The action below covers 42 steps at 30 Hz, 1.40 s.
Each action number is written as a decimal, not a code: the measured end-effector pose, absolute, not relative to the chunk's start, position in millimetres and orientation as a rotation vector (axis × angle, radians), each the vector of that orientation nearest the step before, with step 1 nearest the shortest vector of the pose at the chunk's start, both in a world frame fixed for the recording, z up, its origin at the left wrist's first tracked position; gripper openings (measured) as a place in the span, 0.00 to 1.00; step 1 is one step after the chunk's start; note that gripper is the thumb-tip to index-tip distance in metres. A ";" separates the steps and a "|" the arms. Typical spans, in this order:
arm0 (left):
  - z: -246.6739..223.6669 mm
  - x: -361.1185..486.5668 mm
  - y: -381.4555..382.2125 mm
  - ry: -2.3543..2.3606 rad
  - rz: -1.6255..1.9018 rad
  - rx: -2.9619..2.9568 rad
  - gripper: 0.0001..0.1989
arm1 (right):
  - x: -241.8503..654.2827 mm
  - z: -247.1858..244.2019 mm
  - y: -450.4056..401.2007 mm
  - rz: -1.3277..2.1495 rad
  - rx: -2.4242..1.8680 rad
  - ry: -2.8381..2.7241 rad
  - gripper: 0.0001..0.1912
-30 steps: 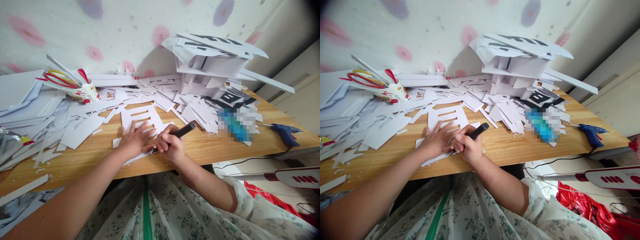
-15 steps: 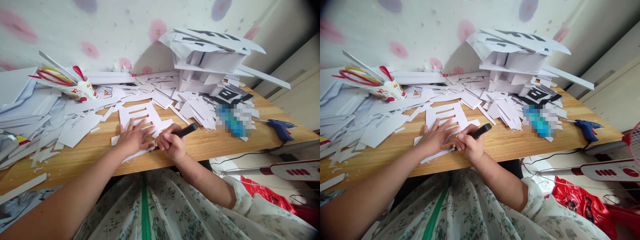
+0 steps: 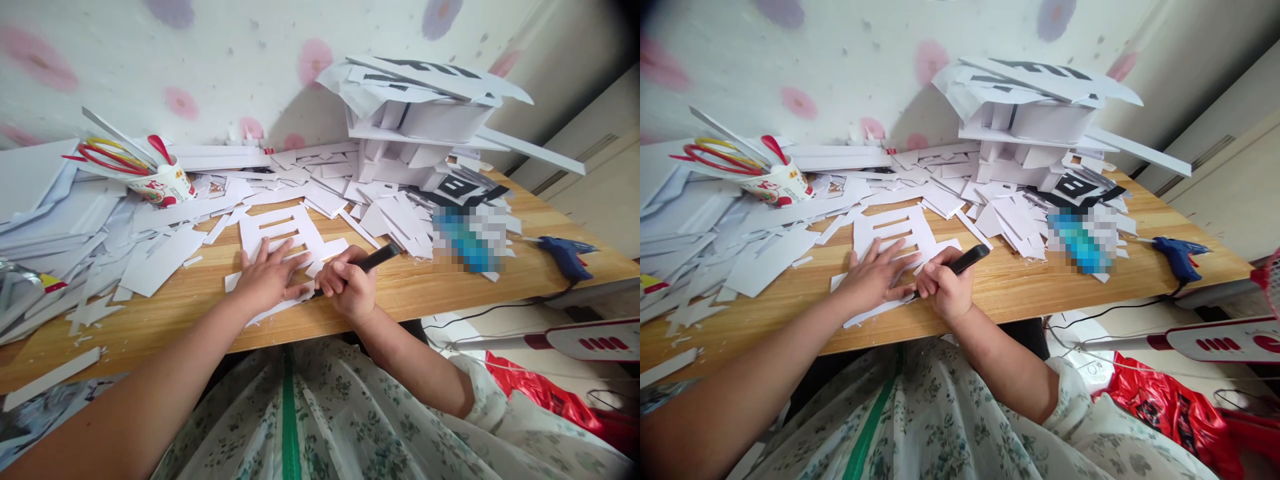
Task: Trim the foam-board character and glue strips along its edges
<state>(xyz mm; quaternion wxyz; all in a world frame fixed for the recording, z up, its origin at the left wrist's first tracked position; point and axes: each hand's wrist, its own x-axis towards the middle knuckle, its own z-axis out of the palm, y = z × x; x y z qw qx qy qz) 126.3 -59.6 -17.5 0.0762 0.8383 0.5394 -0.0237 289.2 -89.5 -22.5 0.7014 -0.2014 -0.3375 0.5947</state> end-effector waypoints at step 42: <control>-23.7 124.3 -56.7 1.637 -0.056 2.449 0.37 | 297.2 -16.7 -88.6 1.274 -0.366 -0.779 0.07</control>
